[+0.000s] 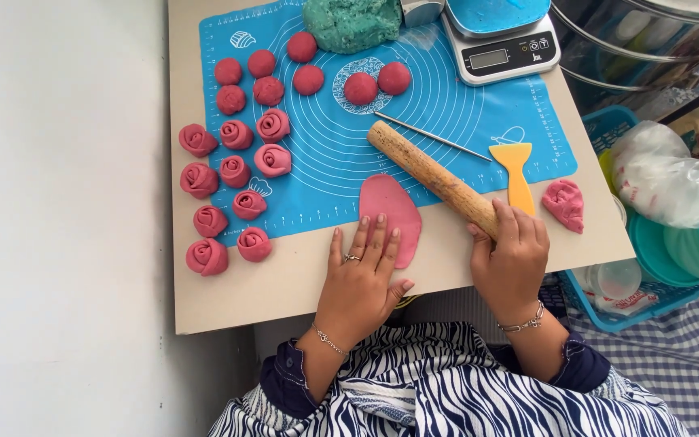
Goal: Flattening and rolling out small pieces of pink dough on a silicone mat using a rolling pin to create decorative shapes.
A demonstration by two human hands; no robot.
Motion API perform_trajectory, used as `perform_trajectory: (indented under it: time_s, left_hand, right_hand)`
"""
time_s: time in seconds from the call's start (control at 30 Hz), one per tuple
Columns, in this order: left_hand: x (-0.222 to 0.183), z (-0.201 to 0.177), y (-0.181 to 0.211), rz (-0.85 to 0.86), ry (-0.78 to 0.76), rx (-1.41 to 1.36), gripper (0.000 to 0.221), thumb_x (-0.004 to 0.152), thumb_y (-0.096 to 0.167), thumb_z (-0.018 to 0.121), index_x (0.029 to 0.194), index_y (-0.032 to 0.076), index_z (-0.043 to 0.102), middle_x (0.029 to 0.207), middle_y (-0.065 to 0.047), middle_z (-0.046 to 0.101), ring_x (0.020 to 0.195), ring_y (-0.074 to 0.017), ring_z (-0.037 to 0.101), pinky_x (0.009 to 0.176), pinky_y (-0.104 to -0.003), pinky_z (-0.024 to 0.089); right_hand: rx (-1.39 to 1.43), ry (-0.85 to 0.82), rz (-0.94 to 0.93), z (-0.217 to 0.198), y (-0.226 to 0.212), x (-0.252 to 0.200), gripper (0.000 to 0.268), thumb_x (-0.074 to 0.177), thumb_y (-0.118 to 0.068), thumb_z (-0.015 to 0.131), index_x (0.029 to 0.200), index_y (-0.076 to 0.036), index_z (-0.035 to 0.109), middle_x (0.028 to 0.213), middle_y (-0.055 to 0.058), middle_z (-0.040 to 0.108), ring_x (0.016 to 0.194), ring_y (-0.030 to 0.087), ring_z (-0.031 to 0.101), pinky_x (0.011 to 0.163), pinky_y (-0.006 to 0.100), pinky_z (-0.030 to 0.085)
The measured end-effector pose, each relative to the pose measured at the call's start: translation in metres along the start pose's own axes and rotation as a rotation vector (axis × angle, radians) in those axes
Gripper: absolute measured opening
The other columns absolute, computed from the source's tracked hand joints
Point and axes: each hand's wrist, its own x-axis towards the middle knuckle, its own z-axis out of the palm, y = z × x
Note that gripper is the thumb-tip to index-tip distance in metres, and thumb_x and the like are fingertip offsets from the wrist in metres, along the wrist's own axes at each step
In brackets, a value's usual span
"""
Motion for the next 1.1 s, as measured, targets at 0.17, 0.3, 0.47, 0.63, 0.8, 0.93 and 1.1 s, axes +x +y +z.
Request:
perform_trajectory:
  time_s: [0.17,0.3,0.47,0.63,0.8,0.93,1.1]
  left_hand:
    - [-0.005,0.006,-0.001,0.004,0.073,0.009,0.065,0.102,0.046,0.043,0.144,-0.003,0.047,0.155,-0.028,0.04,0.148,-0.041,0.031,0.116,-0.067,0.015]
    - [-0.008,0.009,0.0,-0.048,0.148,0.021,0.059,0.104,0.04,0.042,0.139,-0.006,0.052,0.149,-0.03,0.046,0.145,-0.0426,0.036,0.115,-0.069,0.015]
    - [-0.007,0.008,0.001,-0.101,0.19,0.007,0.057,0.103,0.038,0.045,0.137,-0.007,0.053,0.147,-0.03,0.048,0.144,-0.0432,0.037,0.114,-0.072,0.012]
    - [-0.007,0.003,0.002,-0.144,0.195,-0.032,0.054,0.104,0.036,0.044,0.135,-0.007,0.055,0.144,-0.029,0.051,0.144,-0.0423,0.037,0.114,-0.071,0.007]
    - [-0.01,0.003,-0.002,-0.157,0.191,-0.045,0.055,0.104,0.038,0.043,0.134,-0.008,0.055,0.143,-0.029,0.053,0.144,-0.0416,0.037,0.115,-0.069,0.006]
    - [-0.009,0.002,0.0,-0.164,0.182,-0.065,0.056,0.103,0.037,0.044,0.133,-0.008,0.056,0.141,-0.03,0.053,0.142,-0.0434,0.039,0.115,-0.069,0.005]
    - [-0.007,-0.002,0.001,-0.188,0.191,-0.087,0.054,0.102,0.035,0.046,0.135,-0.008,0.054,0.141,-0.03,0.053,0.141,-0.0447,0.04,0.114,-0.068,0.003]
  right_hand:
    - [-0.117,-0.028,0.01,-0.001,-0.004,-0.001,0.044,0.094,-0.029,0.08,0.127,0.0,0.071,0.107,0.016,0.066,0.1,0.034,0.063,0.088,0.045,0.047]
    - [-0.2,-0.023,-0.031,-0.01,-0.022,0.012,0.042,0.095,-0.029,0.079,0.128,-0.004,0.07,0.114,0.013,0.063,0.107,0.032,0.059,0.095,0.046,0.041]
    - [0.051,-0.094,-0.167,0.001,-0.064,0.051,0.026,0.096,-0.017,0.072,0.118,-0.003,0.071,0.113,0.015,0.064,0.109,0.034,0.061,0.094,0.044,0.045]
    - [0.092,-0.255,-0.412,0.067,-0.076,0.078,0.019,0.099,-0.012,0.059,0.111,-0.007,0.072,0.109,0.01,0.067,0.108,0.028,0.069,0.095,0.035,0.052]
    - [0.098,-0.283,-0.441,0.088,-0.085,0.08,0.019,0.1,-0.014,0.057,0.112,-0.008,0.069,0.108,0.009,0.066,0.107,0.026,0.069,0.094,0.033,0.052]
    - [0.09,-0.316,-0.451,0.1,-0.071,0.079,0.019,0.101,-0.015,0.055,0.113,-0.008,0.068,0.108,0.008,0.066,0.107,0.026,0.069,0.092,0.032,0.052]
    - [0.087,-0.359,-0.464,0.114,-0.058,0.079,0.019,0.103,-0.018,0.052,0.114,-0.01,0.065,0.106,0.007,0.065,0.106,0.024,0.068,0.09,0.03,0.052]
